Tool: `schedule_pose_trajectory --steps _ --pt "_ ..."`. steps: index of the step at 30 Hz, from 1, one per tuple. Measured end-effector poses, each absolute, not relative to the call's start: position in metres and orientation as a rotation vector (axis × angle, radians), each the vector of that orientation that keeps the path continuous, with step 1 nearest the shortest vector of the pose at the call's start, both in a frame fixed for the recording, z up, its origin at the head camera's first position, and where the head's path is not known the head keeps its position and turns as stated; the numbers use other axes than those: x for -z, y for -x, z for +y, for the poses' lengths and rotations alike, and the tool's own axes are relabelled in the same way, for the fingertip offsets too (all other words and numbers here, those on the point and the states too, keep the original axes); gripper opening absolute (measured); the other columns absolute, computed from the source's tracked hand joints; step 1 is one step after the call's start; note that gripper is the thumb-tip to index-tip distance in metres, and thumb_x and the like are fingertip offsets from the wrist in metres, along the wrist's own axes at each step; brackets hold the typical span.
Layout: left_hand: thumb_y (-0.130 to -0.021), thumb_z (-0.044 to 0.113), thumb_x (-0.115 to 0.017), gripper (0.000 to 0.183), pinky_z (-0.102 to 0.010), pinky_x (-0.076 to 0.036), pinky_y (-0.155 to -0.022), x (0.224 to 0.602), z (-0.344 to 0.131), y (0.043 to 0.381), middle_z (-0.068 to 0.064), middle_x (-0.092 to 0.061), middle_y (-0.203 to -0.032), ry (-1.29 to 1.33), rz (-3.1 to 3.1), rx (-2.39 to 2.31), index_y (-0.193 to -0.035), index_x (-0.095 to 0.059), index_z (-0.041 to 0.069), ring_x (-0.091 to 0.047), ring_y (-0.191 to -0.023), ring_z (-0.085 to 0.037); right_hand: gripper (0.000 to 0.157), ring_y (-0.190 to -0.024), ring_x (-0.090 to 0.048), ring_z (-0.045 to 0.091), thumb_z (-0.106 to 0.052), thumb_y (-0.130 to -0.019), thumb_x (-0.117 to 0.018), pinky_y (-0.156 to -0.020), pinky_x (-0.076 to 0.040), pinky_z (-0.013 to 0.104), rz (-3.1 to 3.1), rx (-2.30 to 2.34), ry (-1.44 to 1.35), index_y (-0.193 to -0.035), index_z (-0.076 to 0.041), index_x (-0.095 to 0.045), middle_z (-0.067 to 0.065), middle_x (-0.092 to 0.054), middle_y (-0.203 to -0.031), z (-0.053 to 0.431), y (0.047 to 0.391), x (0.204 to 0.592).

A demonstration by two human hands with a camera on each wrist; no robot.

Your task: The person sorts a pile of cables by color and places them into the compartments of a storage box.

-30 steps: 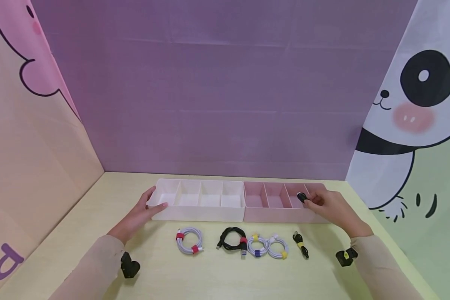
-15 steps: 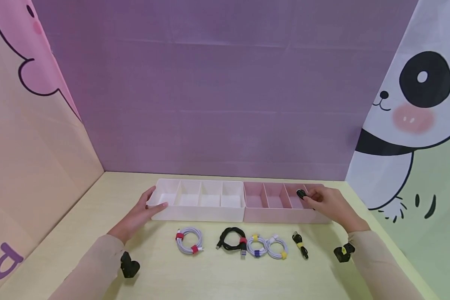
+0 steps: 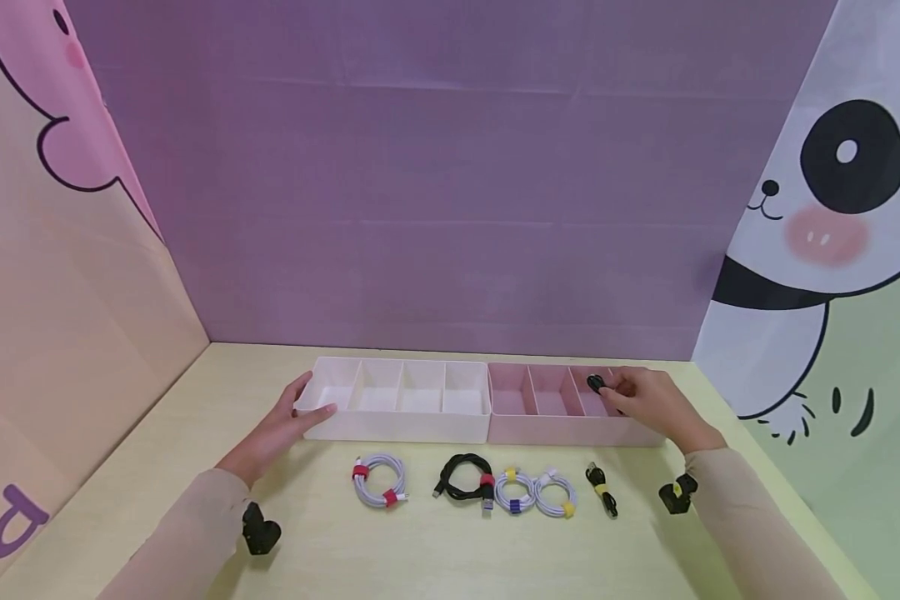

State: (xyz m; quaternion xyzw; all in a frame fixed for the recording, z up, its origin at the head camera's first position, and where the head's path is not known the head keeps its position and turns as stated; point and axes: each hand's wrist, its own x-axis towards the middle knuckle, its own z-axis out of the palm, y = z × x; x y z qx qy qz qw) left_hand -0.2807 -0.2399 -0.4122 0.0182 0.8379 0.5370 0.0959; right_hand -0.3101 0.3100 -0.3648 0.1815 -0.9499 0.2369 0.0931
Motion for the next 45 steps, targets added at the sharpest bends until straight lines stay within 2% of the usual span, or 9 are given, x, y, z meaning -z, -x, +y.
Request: schedule_pose_trajectory --steps 11,20,29,40,45 --pt "-0.097 0.051 -0.061 0.102 -0.071 -0.02 -0.11 0.412 -0.24 0.281 -0.018 0.012 -0.165 -0.056 2.476 -1.591 -0.16 0.014 0.02 -0.014 -0.143 -0.05 0.012 -0.068 -0.055 0.016 -0.019 -0.095 -0.069 -0.063 -0.048 0.032 -2.852 -0.697 -0.49 -0.088 -0.009 -0.069 -0.001 -0.066 -0.077 0.311 0.318 0.368" --pt "-0.098 0.046 -0.062 0.099 -0.067 -0.023 -0.111 0.414 -0.239 0.282 -0.016 0.006 -0.166 -0.047 2.475 -1.628 -0.161 0.01 0.019 -0.022 -0.14 -0.045 0.014 -0.07 -0.056 0.017 -0.021 -0.096 -0.068 -0.063 -0.049 0.032 -2.883 -0.708 -0.456 -0.091 -0.008 -0.07 -0.001 -0.066 -0.079 0.313 0.321 0.369" --pt "-0.096 0.051 -0.062 0.103 -0.07 -0.021 -0.11 0.414 -0.24 0.282 -0.016 0.01 -0.166 -0.036 2.468 -1.601 -0.161 0.012 0.022 -0.018 -0.142 -0.046 0.016 -0.072 -0.058 0.017 -0.023 -0.096 -0.068 -0.063 -0.05 0.032 -2.903 -0.704 -0.44 -0.093 -0.007 -0.07 0.0 -0.068 -0.082 0.316 0.325 0.37" --pt "-0.098 0.05 -0.061 0.1 -0.069 -0.02 -0.111 0.415 -0.241 0.282 -0.014 0.009 -0.166 -0.046 2.464 -1.614 -0.161 0.011 0.023 -0.016 -0.144 -0.046 0.019 -0.078 -0.059 0.019 -0.022 -0.097 -0.066 -0.068 -0.053 0.032 -2.921 -0.723 -0.454 -0.1 -0.004 -0.071 0.002 -0.067 -0.086 0.316 0.323 0.369" --pt "-0.098 0.047 -0.062 0.1 -0.067 -0.023 -0.111 0.416 -0.24 0.282 -0.015 0.007 -0.166 -0.046 2.468 -1.63 -0.161 0.011 0.021 -0.023 -0.14 -0.044 0.016 -0.078 -0.059 0.019 -0.022 -0.096 -0.066 -0.068 -0.052 0.033 -2.925 -0.697 -0.468 -0.097 -0.007 -0.071 0.001 -0.066 -0.085 0.316 0.322 0.367"
